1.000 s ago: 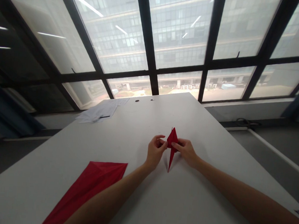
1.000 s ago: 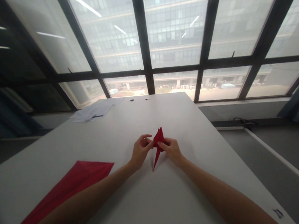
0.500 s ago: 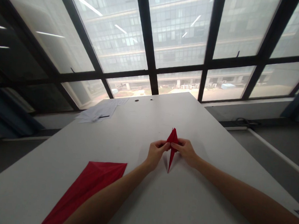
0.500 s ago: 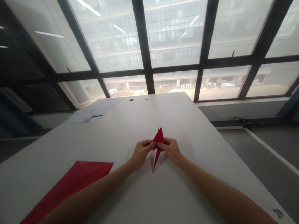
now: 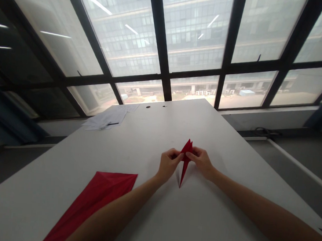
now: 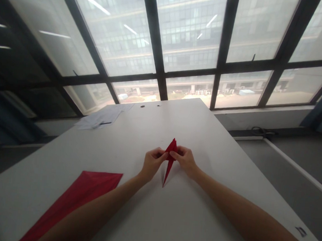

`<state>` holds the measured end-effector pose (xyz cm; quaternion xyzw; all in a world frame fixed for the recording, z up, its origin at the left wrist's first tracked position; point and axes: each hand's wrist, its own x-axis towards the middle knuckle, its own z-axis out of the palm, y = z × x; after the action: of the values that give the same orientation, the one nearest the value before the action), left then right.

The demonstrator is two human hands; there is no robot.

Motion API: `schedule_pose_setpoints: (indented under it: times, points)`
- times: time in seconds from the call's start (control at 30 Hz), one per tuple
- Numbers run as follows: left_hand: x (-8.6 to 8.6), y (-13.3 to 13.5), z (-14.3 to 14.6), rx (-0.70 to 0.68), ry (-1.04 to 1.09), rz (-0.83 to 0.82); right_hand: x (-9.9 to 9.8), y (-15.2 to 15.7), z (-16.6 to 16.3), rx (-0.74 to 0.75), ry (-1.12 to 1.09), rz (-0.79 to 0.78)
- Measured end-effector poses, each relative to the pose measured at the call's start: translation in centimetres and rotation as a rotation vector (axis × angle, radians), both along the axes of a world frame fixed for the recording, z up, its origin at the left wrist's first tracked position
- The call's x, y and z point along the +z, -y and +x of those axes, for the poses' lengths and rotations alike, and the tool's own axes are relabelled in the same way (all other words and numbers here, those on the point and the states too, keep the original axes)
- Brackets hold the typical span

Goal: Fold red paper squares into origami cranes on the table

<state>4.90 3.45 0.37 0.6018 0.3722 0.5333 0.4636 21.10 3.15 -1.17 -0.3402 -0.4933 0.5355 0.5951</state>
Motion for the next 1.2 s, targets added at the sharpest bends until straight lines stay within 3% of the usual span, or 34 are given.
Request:
schedule_pose_setpoints:
  times: [0.23, 0.6, 0.9, 1.2]
  points:
    - [0.2, 0.8, 0.2, 0.047, -0.159, 0.173, -0.3, -0.3, 0.3, 0.019, -0.067, -0.001]
    - [-0.7, 0.5, 0.2, -0.004, -0.164, 0.088, 0.2, 0.1, 0.0, 0.000, -0.099, -0.020]
    - [-0.9, 0.4, 0.0, 0.054, -0.234, 0.101, 0.3, -0.5, -0.2, -0.101, -0.167, -0.051]
    - [-1.1, 0.3, 0.1, -0.049, -0.094, -0.038, 0.6, -0.4, -0.3, -0.123, -0.194, -0.095]
